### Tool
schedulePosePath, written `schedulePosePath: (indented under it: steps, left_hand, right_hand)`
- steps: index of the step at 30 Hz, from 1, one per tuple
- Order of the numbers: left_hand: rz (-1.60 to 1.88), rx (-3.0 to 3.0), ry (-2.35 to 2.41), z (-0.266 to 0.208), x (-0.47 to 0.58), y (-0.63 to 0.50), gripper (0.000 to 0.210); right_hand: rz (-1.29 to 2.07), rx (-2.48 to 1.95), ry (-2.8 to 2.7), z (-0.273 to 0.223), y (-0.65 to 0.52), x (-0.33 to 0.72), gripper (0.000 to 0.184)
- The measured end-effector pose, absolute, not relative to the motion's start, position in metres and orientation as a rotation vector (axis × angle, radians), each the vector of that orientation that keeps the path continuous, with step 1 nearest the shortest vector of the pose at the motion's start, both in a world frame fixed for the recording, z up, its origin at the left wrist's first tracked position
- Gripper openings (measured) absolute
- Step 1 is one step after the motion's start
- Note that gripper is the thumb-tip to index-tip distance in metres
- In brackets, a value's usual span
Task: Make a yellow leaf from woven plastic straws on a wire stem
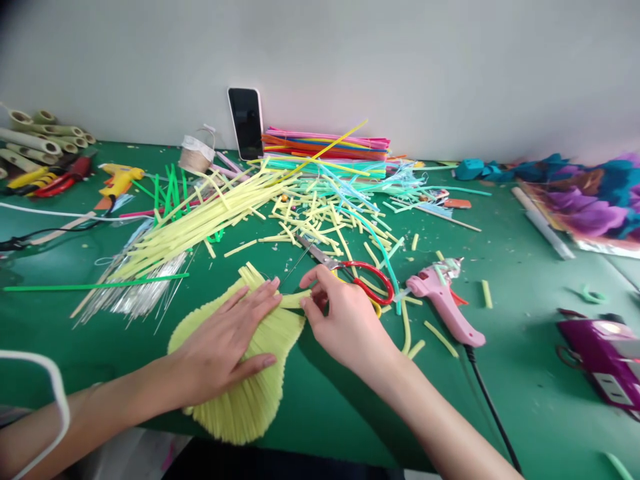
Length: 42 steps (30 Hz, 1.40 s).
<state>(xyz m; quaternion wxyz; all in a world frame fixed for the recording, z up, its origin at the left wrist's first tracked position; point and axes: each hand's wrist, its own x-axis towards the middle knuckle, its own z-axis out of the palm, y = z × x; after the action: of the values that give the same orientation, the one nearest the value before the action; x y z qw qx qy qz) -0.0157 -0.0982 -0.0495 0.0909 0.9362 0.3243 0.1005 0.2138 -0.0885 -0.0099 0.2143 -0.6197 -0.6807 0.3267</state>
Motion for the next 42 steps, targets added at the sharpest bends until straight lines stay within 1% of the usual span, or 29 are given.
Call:
schedulePosePath:
  steps: [4, 7, 11, 15, 19, 22, 32, 36, 42]
  left_hand:
    - [0.285, 2.758, 0.975, -0.049, -0.016, -0.098, 0.065]
    - [0.277, 2.746, 0.985, -0.048, -0.016, -0.098, 0.058]
    - [0.251, 2.730, 0.985, -0.047, -0.015, -0.098, 0.056]
    - [0.245, 2.734, 0.985, -0.048, -0.014, -0.098, 0.056]
    - [0.253, 2.730, 0.977, -0.047, -0.014, -0.097, 0.054]
    - [0.278, 2.728, 0.970, -0.046, -0.014, -0.096, 0.051]
    - [0.284, 2.748, 0.966, -0.045, -0.014, -0.096, 0.052]
    - [0.299, 2.754, 0.957, -0.045, -0.014, -0.096, 0.052]
    - [0.289, 2.750, 0.946, -0.047, -0.014, -0.097, 0.048]
  right_hand:
    - [0.951, -1.753, -1.989, -0.010, -0.086, 0.219, 0.017]
    - [1.026, -1.770, -1.955, -0.011, -0.087, 0.222, 0.018]
    - [1.090, -1.745, -1.916, -0.011, -0.087, 0.222, 0.017]
    - [0.969, -1.799, -1.932, -0.013, -0.087, 0.216, 0.017]
    - [0.771, -1.780, -2.033, -0.019, -0.088, 0.209, 0.005]
    - [0.647, -1.737, -2.070, -0.023, -0.088, 0.208, 0.007]
    - [0.593, -1.694, -2.052, -0.023, -0.085, 0.208, 0.007]
    - [0.674, -1.711, -1.973, -0.022, -0.084, 0.208, 0.006]
    - [1.012, -1.745, -1.761, -0.015, -0.082, 0.210, 0.006]
